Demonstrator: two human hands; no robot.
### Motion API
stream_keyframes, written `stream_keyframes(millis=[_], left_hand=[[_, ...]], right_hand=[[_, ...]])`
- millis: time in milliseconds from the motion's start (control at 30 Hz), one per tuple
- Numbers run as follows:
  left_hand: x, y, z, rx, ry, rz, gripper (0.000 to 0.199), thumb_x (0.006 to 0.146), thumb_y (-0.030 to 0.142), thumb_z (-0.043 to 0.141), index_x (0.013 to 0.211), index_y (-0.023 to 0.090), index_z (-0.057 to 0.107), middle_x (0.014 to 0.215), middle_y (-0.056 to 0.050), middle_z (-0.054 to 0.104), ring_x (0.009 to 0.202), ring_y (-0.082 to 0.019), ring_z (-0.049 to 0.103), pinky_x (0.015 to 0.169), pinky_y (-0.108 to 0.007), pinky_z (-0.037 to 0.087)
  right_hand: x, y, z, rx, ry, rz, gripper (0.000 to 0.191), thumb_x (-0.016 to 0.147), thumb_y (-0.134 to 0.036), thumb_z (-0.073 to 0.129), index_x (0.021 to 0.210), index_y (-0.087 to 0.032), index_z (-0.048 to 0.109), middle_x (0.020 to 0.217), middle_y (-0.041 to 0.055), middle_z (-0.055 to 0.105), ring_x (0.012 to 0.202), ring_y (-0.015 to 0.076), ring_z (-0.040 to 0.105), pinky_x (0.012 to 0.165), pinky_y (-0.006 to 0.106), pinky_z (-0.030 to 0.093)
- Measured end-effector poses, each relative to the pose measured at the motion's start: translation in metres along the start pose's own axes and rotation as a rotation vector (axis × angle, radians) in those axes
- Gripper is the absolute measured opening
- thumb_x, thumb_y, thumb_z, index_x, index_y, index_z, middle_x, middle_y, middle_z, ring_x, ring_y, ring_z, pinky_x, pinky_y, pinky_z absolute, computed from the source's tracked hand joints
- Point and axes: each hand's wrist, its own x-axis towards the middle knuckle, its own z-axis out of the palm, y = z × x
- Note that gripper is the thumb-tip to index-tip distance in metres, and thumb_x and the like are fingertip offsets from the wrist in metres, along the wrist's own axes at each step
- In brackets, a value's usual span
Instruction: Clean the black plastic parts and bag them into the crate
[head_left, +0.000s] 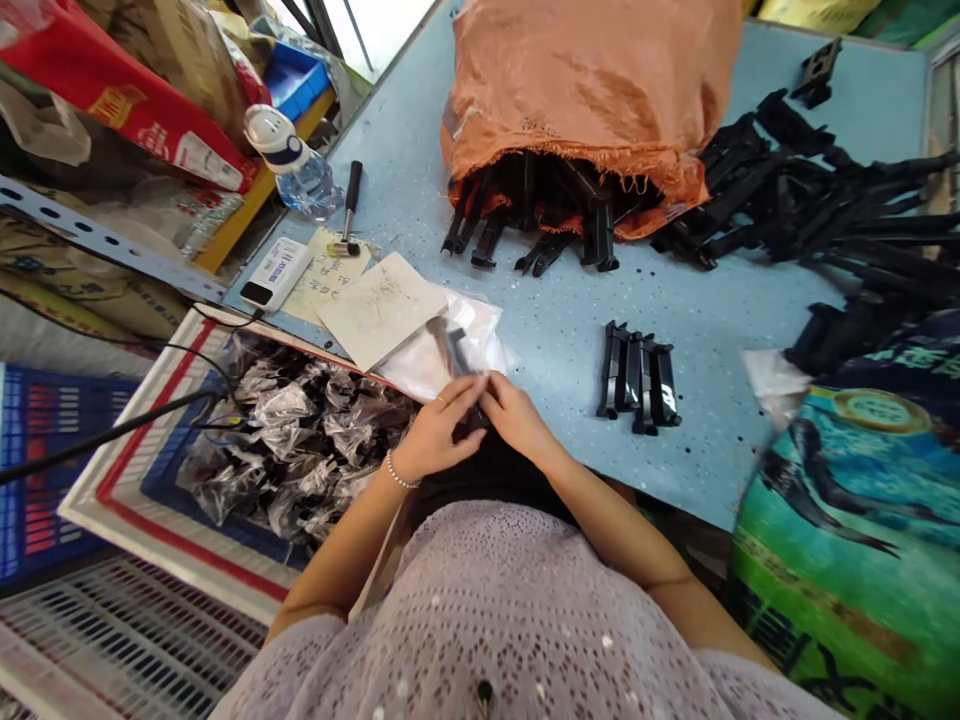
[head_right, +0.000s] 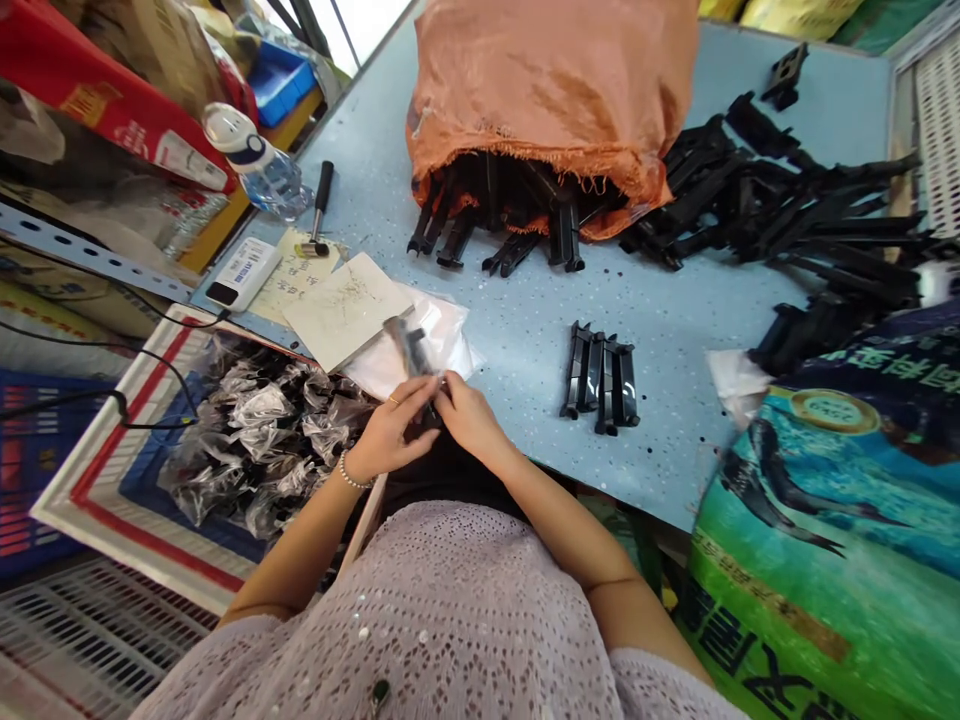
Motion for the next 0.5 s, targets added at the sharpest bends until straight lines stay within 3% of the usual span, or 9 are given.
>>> stream_keyframes(millis=[100,167,233,300,367,433,500], left_hand=[[-0.006,0.025,-0.021,0.076,0.024,0.022,0.046,0.094,0.02,0.063,0.14,0.024,0.06,0.123,-0.011,0.07,0.113,-0.021,0.069,0.1,-0.037,0.06],[-0.02,0.042,-0.055,0.078,-0.016,-0.058,0.033,0.094,0.02,0.063,0.127,0.025,0.068,0.116,-0.008,0.073,0.105,-0.018,0.071,0.096,-0.031,0.06],[-0.047,0.045,-0.1,0.109,-0.119,-0.227,0.026,0.094,0.026,0.064,0.119,0.025,0.072,0.116,-0.007,0.074,0.104,-0.018,0.072,0.096,-0.03,0.059],[-0.083,0.024,-0.145,0.226,-0.209,-0.441,0.026,0.093,0.039,0.063,0.112,0.027,0.075,0.113,-0.005,0.076,0.102,-0.021,0.073,0.096,-0.034,0.059],[-0.12,-0.018,-0.181,0.398,-0.28,-0.677,0.029,0.086,0.052,0.06,0.093,0.03,0.077,0.098,0.001,0.08,0.089,-0.024,0.076,0.084,-0.039,0.062],[-0.15,-0.063,-0.205,0.595,-0.37,-0.928,0.033,0.079,0.055,0.051,0.065,0.031,0.069,0.065,0.005,0.074,0.065,-0.026,0.073,0.063,-0.041,0.061],[-0.169,-0.094,-0.218,0.679,-0.413,-1.014,0.039,0.075,0.056,0.046,0.05,0.028,0.057,0.041,0.004,0.059,0.045,-0.024,0.061,0.052,-0.039,0.055]], right_hand=[[-0.02,-0.007,0.001,0.19,-0.199,-0.031,0.034,0.096,-0.035,0.053,0.123,-0.023,0.068,0.114,0.0068,0.075,0.109,0.0228,0.07,0.101,0.044,0.054],[-0.03,-0.01,-0.008,0.363,-0.343,-0.002,0.039,0.098,-0.04,0.052,0.13,-0.022,0.066,0.118,0.0086,0.075,0.104,0.0214,0.072,0.095,0.044,0.058],[-0.04,-0.013,-0.031,0.342,-0.354,-0.016,0.044,0.098,-0.045,0.055,0.134,-0.022,0.064,0.123,0.0112,0.073,0.101,0.0214,0.073,0.091,0.044,0.06],[-0.049,-0.014,-0.066,0.088,-0.167,-0.048,0.043,0.098,-0.045,0.055,0.134,-0.023,0.065,0.124,0.0115,0.073,0.1,0.0218,0.073,0.092,0.043,0.058],[-0.055,-0.014,-0.104,-0.331,0.135,-0.008,0.038,0.1,-0.041,0.052,0.13,-0.022,0.067,0.119,0.0121,0.074,0.1,0.0242,0.072,0.093,0.043,0.056],[-0.056,-0.012,-0.136,-0.781,0.357,0.131,0.035,0.101,-0.036,0.05,0.125,-0.016,0.068,0.115,0.0172,0.073,0.103,0.0298,0.07,0.09,0.044,0.054],[-0.054,-0.009,-0.154,-1.107,0.4,0.284,0.034,0.099,-0.034,0.053,0.119,-0.01,0.066,0.114,0.0233,0.071,0.105,0.0353,0.069,0.085,0.044,0.053]])
